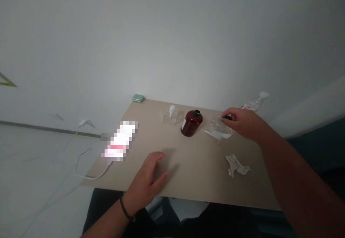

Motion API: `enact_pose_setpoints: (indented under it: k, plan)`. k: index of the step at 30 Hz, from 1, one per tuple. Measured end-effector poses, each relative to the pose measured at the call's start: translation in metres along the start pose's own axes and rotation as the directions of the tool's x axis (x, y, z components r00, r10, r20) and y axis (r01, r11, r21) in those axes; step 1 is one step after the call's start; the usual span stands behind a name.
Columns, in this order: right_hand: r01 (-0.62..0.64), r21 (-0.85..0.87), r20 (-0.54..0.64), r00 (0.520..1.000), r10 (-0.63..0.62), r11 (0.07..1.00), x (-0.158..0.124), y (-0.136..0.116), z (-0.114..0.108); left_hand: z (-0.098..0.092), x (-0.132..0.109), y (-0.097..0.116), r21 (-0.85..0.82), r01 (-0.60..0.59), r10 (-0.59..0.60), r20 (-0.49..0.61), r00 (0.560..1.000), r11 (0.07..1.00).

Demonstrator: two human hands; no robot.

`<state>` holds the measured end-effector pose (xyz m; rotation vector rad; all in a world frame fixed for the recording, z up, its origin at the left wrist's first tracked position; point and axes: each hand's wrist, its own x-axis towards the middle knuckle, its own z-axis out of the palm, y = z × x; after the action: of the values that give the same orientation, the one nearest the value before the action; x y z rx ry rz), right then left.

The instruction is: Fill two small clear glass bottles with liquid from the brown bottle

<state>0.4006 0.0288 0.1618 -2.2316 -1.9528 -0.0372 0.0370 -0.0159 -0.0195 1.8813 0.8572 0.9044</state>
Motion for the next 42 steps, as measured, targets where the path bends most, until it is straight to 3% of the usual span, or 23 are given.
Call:
enact_pose_setpoints:
  k: [4, 9, 25, 32, 37, 40, 42]
  plan:
    - [-0.02, -0.019, 0.055, 0.998, 0.021, 1.0, 0.035, 0.007, 0.031, 0.0, 0.003, 0.006, 0.052, -0.037, 0.037, 0.001, 0.999, 0.998]
    - [-0.002, -0.006, 0.075, 0.997, 0.002, 1.0, 0.058, 0.009, 0.057, -0.002, 0.004, 0.007, 0.059, -0.076, 0.077, -0.013, 0.997, 0.995]
    - [0.036, 0.06, 0.118, 0.992, -0.043, 0.998, 0.082, 0.008, 0.091, 0.0, 0.003, 0.005, 0.038, -0.059, 0.059, -0.009, 0.998, 0.998]
    - [0.023, 0.086, 0.052, 0.998, -0.028, 0.996, 0.074, -0.001, 0.073, -0.001, 0.005, 0.009, 0.035, -0.041, 0.041, -0.01, 0.999, 0.999]
    - [0.107, 0.168, -0.128, 0.988, -0.086, 0.98, 0.072, -0.051, 0.034, -0.001, 0.007, 0.012, 0.027, -0.042, 0.042, -0.006, 0.999, 0.999]
    - [0.202, 0.144, -0.035, 0.979, -0.199, 0.969, 0.08, -0.093, 0.019, -0.001, 0.007, 0.013, 0.02, -0.036, 0.036, -0.003, 0.999, 0.999]
    - [0.257, 0.037, 0.076, 0.963, -0.259, 0.966, 0.089, -0.116, 0.018, -0.001, 0.006, 0.013, 0.025, -0.04, 0.04, -0.005, 0.999, 0.999]
